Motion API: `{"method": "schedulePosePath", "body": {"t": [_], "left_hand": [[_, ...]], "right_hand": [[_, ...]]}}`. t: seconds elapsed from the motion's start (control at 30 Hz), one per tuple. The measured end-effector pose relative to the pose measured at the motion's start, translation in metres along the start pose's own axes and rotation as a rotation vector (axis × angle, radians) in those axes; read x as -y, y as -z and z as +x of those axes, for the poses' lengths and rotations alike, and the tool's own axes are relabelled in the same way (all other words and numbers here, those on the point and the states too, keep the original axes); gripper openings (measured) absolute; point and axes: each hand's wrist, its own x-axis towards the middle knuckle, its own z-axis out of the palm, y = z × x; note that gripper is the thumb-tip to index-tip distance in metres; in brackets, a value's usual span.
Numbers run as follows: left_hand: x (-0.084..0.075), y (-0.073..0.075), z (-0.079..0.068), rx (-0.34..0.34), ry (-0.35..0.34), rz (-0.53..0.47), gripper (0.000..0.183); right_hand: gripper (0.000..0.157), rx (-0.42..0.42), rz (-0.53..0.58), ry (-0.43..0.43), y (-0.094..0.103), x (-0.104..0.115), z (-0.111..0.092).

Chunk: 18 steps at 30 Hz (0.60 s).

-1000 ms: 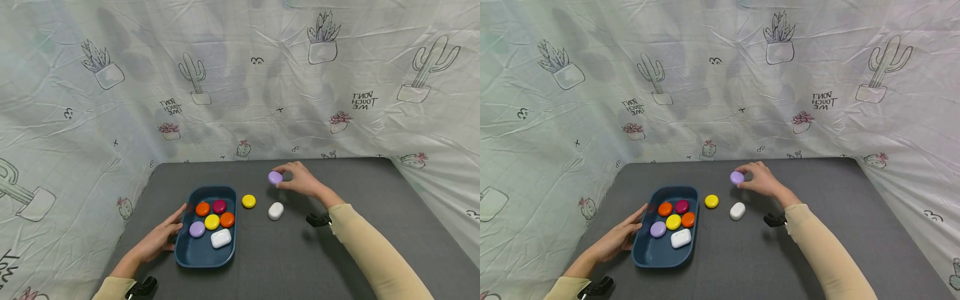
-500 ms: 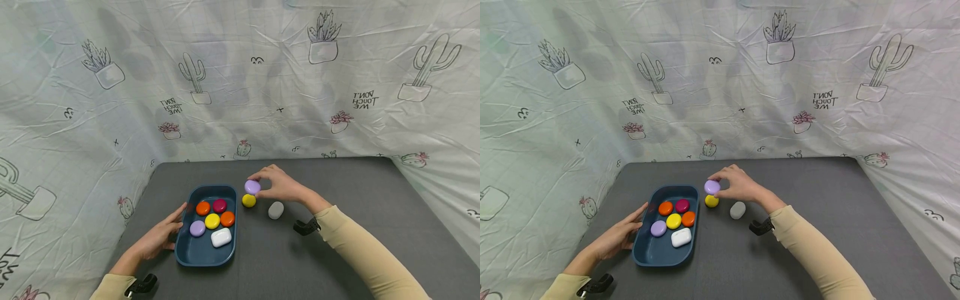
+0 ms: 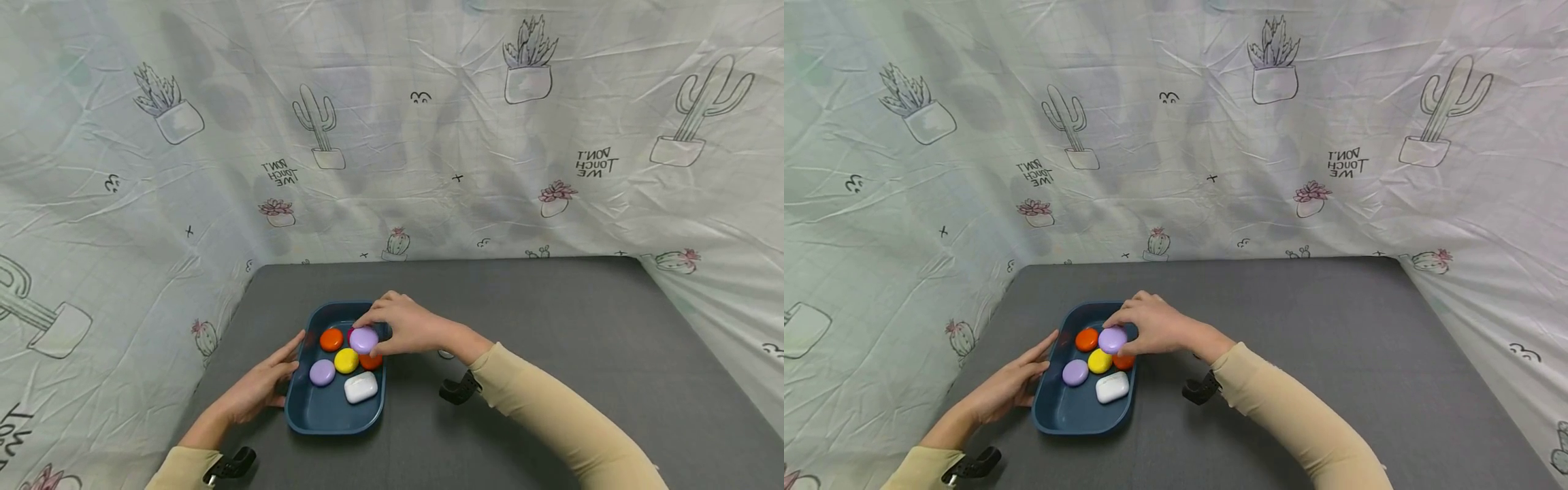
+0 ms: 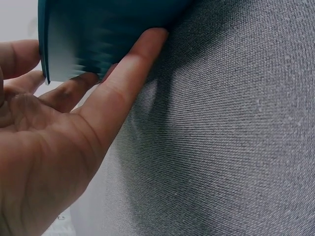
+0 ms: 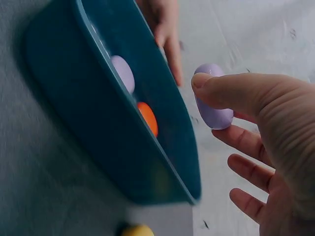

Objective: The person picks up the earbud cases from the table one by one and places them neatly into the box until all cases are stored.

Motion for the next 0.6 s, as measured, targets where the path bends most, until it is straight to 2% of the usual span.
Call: {"method": "schedulePosePath", "body": {"t": [0.3, 0.6], "left_hand": [[0.003, 0.002, -0.002, 0.034, -0.021, 0.01, 0.064], [0.003, 0.003, -0.003, 0.055, -0.037, 0.012, 0.063]], "right_hand": [[0.047, 0.08, -0.137, 0.102, -0.029, 0.018, 0.023], [0.05, 0.155, -0.225, 0.156, -0.049, 0.031, 0.036]]}}
